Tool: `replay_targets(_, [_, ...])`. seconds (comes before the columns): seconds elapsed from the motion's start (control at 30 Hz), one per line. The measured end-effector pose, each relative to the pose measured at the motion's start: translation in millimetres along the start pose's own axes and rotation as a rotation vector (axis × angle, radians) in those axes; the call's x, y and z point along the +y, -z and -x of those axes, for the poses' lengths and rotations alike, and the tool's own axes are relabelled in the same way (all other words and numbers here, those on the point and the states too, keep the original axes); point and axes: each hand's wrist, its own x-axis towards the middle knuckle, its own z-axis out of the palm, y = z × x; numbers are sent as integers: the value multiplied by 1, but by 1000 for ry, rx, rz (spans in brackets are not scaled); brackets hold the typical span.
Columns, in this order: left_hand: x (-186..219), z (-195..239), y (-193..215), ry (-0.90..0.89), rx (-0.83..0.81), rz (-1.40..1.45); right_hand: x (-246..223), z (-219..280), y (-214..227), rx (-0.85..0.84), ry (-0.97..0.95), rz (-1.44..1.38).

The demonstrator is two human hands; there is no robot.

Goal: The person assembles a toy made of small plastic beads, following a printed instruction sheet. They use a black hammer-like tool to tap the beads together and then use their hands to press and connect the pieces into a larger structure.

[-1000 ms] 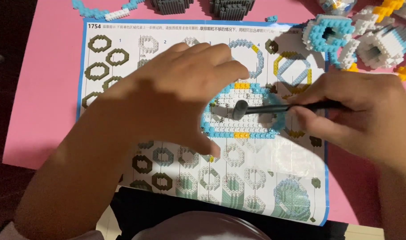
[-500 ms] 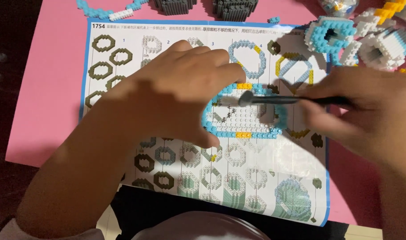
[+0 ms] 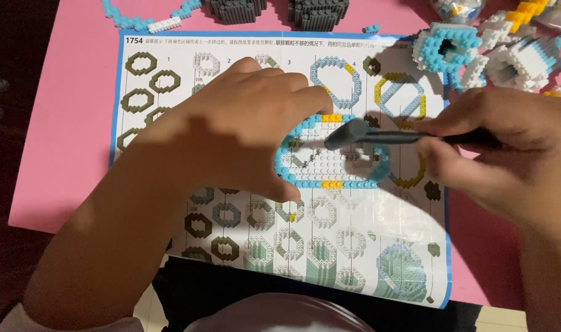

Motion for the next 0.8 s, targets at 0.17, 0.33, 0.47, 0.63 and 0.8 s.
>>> replay_targets(0.17, [0, -2, 3, -9, -6, 24, 41, 10, -3, 83, 143, 33])
replay_targets(0.33, [-6, -1, 3, -136, 103, 59, 14, 3, 2, 216, -62, -6])
replay_targets(0.47, [4, 2, 8, -165, 3, 170, 21, -9, 0, 92, 114, 365])
replay_targets(0.63, [14, 6, 11, -97, -146, 284, 25, -11, -9, -35, 54, 438])
replay_targets(0.8, [4, 12, 9, -294, 163, 448, 24, -8, -7, -148, -131, 865])
